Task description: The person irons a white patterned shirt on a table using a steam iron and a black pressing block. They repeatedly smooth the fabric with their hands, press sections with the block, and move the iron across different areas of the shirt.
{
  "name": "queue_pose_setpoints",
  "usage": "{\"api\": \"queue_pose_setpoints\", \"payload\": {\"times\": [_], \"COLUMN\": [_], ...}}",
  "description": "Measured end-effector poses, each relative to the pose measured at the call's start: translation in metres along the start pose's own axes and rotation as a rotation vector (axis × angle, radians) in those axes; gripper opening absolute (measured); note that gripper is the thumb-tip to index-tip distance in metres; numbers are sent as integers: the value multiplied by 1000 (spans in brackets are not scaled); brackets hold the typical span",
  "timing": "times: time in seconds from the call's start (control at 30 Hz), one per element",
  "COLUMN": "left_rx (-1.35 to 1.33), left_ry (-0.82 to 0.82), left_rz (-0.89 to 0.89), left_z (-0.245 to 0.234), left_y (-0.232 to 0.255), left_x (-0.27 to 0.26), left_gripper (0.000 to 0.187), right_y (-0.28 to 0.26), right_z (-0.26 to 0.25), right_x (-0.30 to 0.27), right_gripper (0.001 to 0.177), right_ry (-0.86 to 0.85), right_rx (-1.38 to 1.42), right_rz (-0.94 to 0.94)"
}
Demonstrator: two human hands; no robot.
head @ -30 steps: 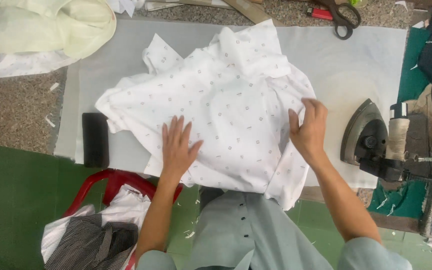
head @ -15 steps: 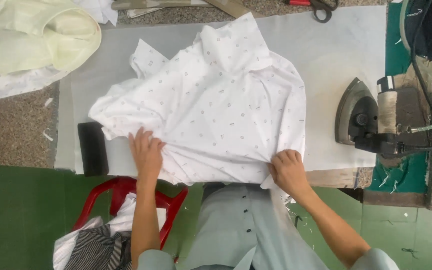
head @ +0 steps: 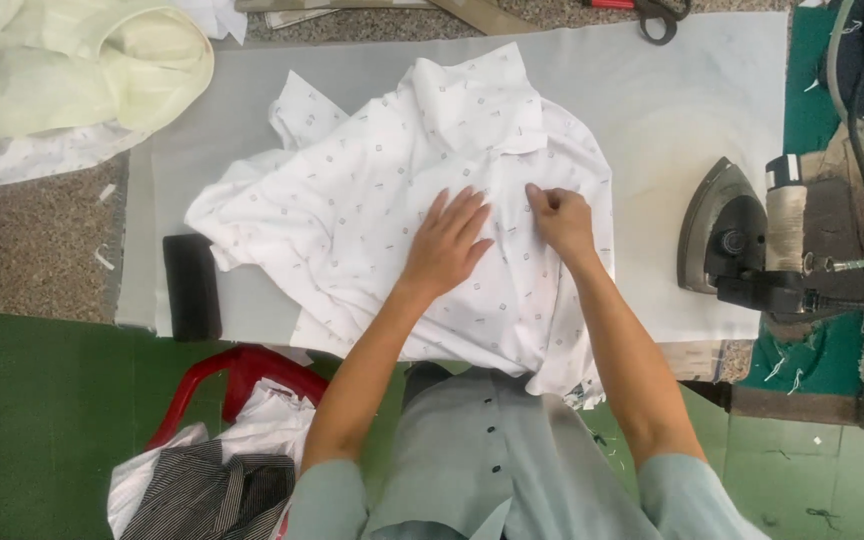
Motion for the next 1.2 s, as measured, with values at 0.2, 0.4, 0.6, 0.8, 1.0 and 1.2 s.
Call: {"api": "queue_pose_setpoints", "payload": {"times": [0.2, 0.4, 0.6, 0.8, 1.0, 1.2], "left_rx": [73, 69, 45, 48, 78, 72], "left_ry": [-356, -362, -270, -270, -240, -334], "left_rz": [-95, -74, -72, 59, 59, 137], "left_z": [-12, -26, -9, -5, -14, -5], "left_y": [4, 6, 0, 4, 1, 1], "left_x": [33, 40, 37, 33, 38, 34], "left_gripper": [80, 73, 71, 67, 68, 72], "right_y": [-39, -93, -97, -58, 2, 13], "right_z": [-43, -24, -38, -9, -26, -11], "right_x": [-32, -42, 16, -112, -150, -175], "right_gripper": [26, 3, 59, 64, 72, 61], "right_ry": [390, 210, 98, 67, 57, -17], "right_rx": [-393, -223, -653, -423, -556, -518], "right_rz": [-452, -786, -356, -1082, -617, -915]}}
Point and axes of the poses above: each hand's wrist, its own x-axis towards the middle knuckle, its own z-axis out of the palm, y = z × x, the point moved 3 cm from there along x, towards the middle knuckle, and after that the axes turned 15 degrees about x, right-handed, at the moved point
